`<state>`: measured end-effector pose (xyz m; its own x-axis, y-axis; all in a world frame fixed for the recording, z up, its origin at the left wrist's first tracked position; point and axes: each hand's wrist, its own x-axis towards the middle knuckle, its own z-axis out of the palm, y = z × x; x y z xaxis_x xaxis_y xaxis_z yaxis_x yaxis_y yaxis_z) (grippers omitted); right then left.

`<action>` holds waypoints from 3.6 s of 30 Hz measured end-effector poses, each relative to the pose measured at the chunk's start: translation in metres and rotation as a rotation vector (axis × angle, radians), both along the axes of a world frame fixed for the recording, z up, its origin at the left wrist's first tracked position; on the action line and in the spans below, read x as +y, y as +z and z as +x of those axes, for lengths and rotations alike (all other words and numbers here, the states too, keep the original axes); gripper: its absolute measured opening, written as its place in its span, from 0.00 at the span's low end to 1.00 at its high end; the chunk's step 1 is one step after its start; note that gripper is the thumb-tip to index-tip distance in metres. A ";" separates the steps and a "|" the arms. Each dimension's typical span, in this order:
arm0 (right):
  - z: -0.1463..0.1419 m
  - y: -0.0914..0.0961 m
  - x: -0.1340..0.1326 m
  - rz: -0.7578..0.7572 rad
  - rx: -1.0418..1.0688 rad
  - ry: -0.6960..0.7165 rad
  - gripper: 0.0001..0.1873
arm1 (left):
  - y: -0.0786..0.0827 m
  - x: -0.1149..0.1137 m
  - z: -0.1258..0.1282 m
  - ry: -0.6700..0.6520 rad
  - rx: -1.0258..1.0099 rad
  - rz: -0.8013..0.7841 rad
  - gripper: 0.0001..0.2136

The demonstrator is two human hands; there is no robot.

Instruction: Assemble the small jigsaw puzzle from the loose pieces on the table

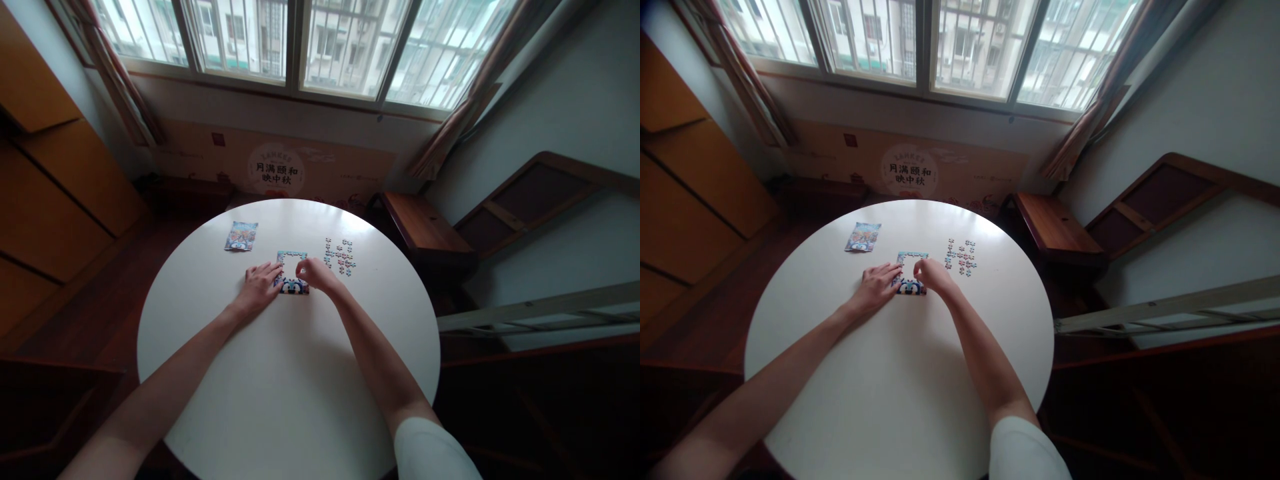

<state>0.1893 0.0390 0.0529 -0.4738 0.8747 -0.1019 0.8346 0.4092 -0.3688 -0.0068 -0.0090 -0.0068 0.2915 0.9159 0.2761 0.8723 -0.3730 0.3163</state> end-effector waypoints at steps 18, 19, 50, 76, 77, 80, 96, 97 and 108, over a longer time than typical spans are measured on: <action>-0.007 -0.003 -0.002 -0.086 0.208 0.080 0.08 | -0.001 0.000 0.000 0.011 0.005 -0.026 0.20; -0.007 -0.003 -0.002 -0.128 0.243 0.094 0.08 | -0.001 0.001 0.000 0.008 0.006 -0.029 0.20; 0.154 -0.056 0.049 0.284 0.950 -0.928 0.47 | -0.001 -0.001 -0.001 0.000 0.009 0.000 0.18; 0.154 -0.060 0.049 0.368 0.954 -0.887 0.46 | -0.002 0.001 -0.002 -0.005 0.000 0.006 0.18; 0.154 -0.061 0.049 0.375 0.949 -0.891 0.46 | -0.002 0.001 -0.001 -0.004 0.001 0.006 0.18; 0.156 -0.064 0.049 0.388 0.934 -0.933 0.46 | -0.001 0.001 -0.001 -0.006 0.005 0.003 0.18; 0.152 -0.057 0.047 0.376 0.985 -1.041 0.46 | 0.001 -0.001 0.000 0.005 0.002 -0.025 0.19; 0.152 -0.057 0.046 0.373 0.993 -1.039 0.46 | 0.002 -0.001 0.000 0.003 0.003 -0.025 0.18; 0.149 -0.051 0.044 0.315 1.082 -1.070 0.50 | 0.002 -0.001 0.000 -0.001 0.013 -0.017 0.18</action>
<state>0.3380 0.0827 0.0016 0.6395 0.7609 0.1102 0.1796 -0.0084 -0.9837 -0.0073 -0.0101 -0.0047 0.2958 0.9202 0.2564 0.8761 -0.3683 0.3110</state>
